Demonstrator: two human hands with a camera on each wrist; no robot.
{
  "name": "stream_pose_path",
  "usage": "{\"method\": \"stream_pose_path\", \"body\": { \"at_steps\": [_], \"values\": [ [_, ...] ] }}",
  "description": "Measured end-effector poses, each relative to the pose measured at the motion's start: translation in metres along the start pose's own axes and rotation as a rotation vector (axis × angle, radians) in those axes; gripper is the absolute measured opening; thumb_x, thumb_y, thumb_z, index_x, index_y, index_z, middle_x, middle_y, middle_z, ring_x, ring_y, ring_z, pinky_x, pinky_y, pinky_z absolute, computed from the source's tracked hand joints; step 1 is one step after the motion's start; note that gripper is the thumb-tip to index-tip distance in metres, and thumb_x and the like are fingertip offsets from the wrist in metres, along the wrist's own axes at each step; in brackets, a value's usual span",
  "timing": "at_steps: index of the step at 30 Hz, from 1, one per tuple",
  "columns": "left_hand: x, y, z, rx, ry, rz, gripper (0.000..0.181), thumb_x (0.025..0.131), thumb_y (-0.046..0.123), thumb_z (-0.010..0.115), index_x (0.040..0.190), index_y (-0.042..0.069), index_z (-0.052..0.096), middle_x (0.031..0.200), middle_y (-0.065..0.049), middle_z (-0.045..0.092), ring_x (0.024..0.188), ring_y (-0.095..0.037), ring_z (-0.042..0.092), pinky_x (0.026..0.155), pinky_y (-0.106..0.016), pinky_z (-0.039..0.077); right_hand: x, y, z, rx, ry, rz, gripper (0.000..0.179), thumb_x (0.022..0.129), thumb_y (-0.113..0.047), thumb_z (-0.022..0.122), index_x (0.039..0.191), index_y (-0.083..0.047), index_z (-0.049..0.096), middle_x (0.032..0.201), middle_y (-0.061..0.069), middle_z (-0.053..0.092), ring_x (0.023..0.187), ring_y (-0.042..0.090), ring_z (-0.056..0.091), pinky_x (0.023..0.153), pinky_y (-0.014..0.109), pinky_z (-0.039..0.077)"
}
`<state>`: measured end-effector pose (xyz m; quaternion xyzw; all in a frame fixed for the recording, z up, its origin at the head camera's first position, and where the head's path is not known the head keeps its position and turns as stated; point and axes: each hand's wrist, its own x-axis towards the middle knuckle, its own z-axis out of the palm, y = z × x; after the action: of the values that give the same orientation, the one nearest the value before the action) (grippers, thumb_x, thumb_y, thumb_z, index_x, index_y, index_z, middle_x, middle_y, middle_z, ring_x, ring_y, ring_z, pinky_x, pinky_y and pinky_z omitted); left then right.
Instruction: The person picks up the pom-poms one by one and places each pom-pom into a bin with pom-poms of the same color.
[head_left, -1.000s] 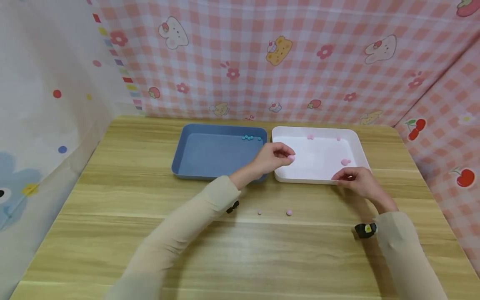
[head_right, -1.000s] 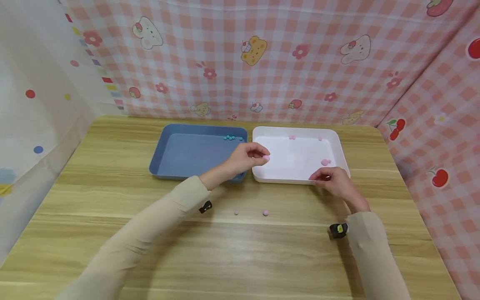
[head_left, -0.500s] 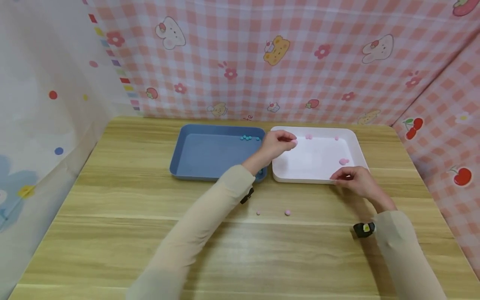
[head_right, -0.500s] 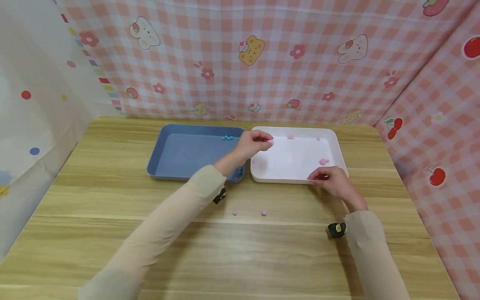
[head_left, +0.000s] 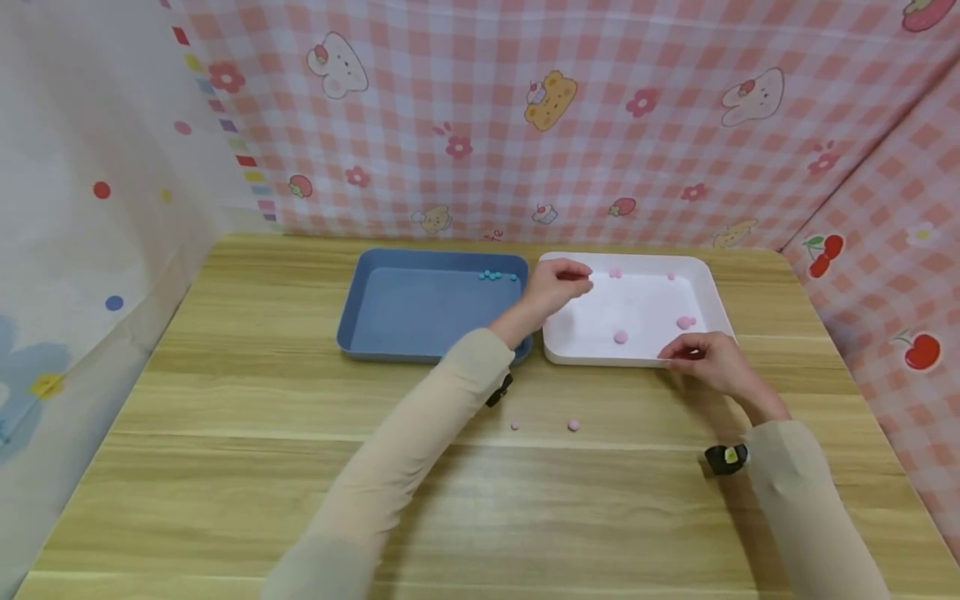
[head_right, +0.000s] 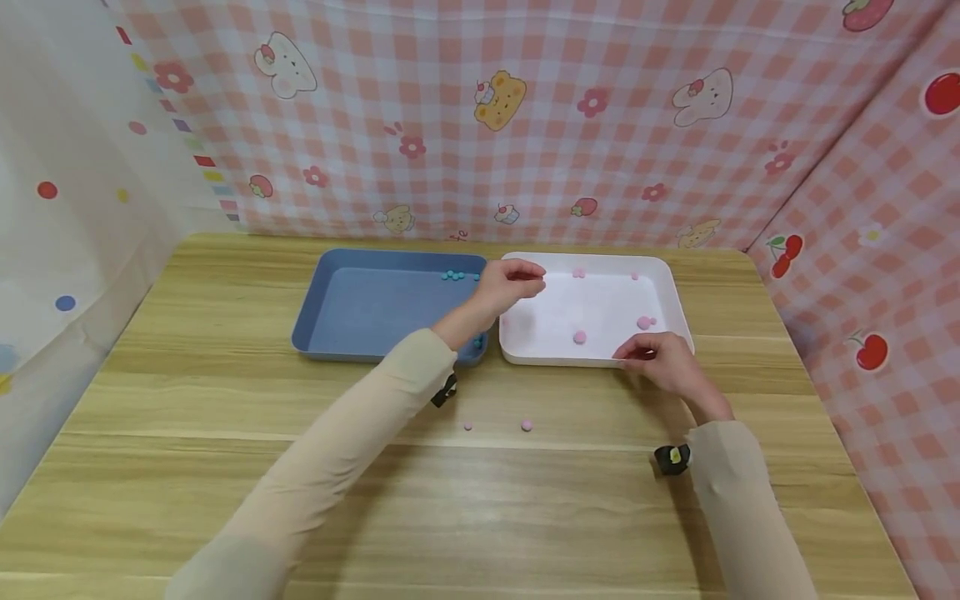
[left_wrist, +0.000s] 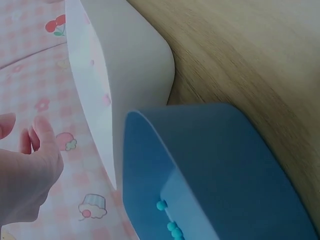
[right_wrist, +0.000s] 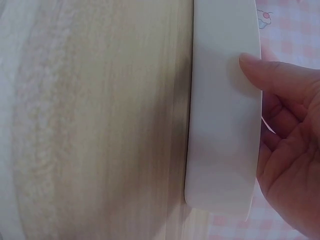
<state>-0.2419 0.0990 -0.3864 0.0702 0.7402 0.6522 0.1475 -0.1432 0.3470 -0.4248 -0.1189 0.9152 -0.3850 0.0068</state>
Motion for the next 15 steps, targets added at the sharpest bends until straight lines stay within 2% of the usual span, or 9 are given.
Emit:
{"method": "stream_pose_path", "body": {
  "at_steps": [6, 11, 15],
  "values": [
    [-0.006, -0.003, -0.009, 0.024, -0.001, -0.013, 0.02, 0.085, 0.004, 0.067, 0.105, -0.002, 0.069, 0.097, -0.009, 0.066, 0.083, -0.016, 0.06, 0.072, -0.022, 0.049, 0.0, 0.001, 0.001, 0.001, -0.002, 0.01, 0.005, 0.078, 0.006, 0.07, 0.081, 0.002, 0.069, 0.074, 0.005, 0.064, 0.064, 0.001, 0.049, 0.055, 0.016, 0.043],
    [-0.017, -0.005, -0.021, 0.034, -0.066, 0.029, 0.02, 0.086, 0.003, 0.066, 0.106, -0.003, 0.067, 0.099, -0.011, 0.066, 0.086, -0.017, 0.061, 0.075, -0.021, 0.05, 0.001, 0.005, 0.001, -0.011, -0.006, 0.027, 0.005, 0.079, 0.005, 0.07, 0.083, 0.003, 0.07, 0.075, 0.006, 0.065, 0.064, 0.002, 0.049, 0.054, 0.016, 0.042],
    [-0.029, -0.006, -0.033, 0.028, -0.112, 0.042, 0.022, 0.088, 0.003, 0.064, 0.108, -0.004, 0.066, 0.105, -0.014, 0.065, 0.091, -0.019, 0.06, 0.083, -0.03, 0.05, 0.0, 0.004, 0.0, -0.014, -0.011, 0.019, 0.007, 0.079, 0.007, 0.069, 0.085, 0.003, 0.07, 0.074, 0.007, 0.066, 0.065, 0.002, 0.05, 0.055, 0.016, 0.043]
  ]
}}
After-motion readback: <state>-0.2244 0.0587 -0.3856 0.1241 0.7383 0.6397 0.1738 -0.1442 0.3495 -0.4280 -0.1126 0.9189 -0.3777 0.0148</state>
